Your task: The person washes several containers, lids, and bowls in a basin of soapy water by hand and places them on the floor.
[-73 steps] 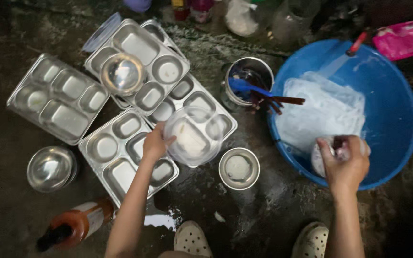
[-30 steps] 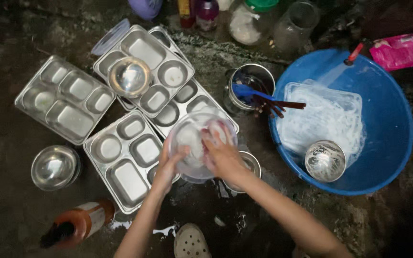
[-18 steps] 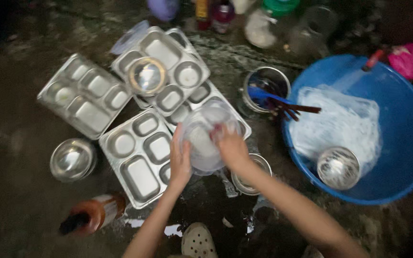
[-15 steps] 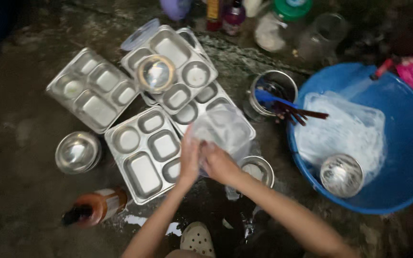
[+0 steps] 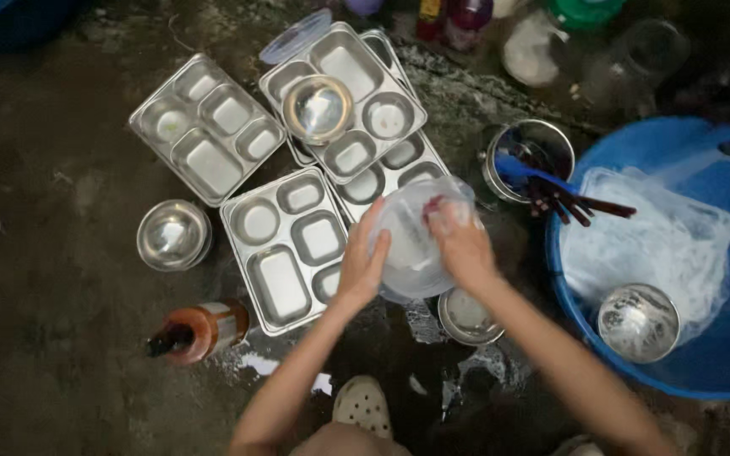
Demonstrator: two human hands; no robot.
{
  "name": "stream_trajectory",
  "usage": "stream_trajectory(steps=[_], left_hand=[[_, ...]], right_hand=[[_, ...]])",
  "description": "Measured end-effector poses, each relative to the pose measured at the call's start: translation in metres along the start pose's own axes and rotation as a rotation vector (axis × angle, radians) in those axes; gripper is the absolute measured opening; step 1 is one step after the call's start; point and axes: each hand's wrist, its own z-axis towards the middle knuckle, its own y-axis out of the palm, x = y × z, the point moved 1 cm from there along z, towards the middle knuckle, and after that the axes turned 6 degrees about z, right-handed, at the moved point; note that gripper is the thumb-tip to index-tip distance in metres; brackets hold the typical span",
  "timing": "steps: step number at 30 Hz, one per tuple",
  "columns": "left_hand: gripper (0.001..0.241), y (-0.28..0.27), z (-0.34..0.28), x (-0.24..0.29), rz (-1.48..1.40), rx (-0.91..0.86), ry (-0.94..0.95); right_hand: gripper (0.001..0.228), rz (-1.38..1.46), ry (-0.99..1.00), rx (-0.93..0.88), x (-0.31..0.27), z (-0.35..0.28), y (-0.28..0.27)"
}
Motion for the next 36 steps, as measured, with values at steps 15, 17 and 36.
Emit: stream_trajectory(steps=[15, 17, 36], left_hand=[[0.079, 0.005, 0.012, 0.002, 0.044, 0.064, -0.071], [0.074, 0.024, 0.005, 0.011, -0.265, 0.054, 0.074], [0.073, 0.034, 0.006, 0.013, 0.064, -0.024, 0.030]], right_hand=[[0.044, 0.820, -0.341, 0.342, -0.069, 0.001, -0.010], [0.028, 0.520, -0.228, 0.550, -0.050, 0.028, -0.014], [0.039, 0.457, -0.197, 0.495, -0.059, -0.001, 0.012]])
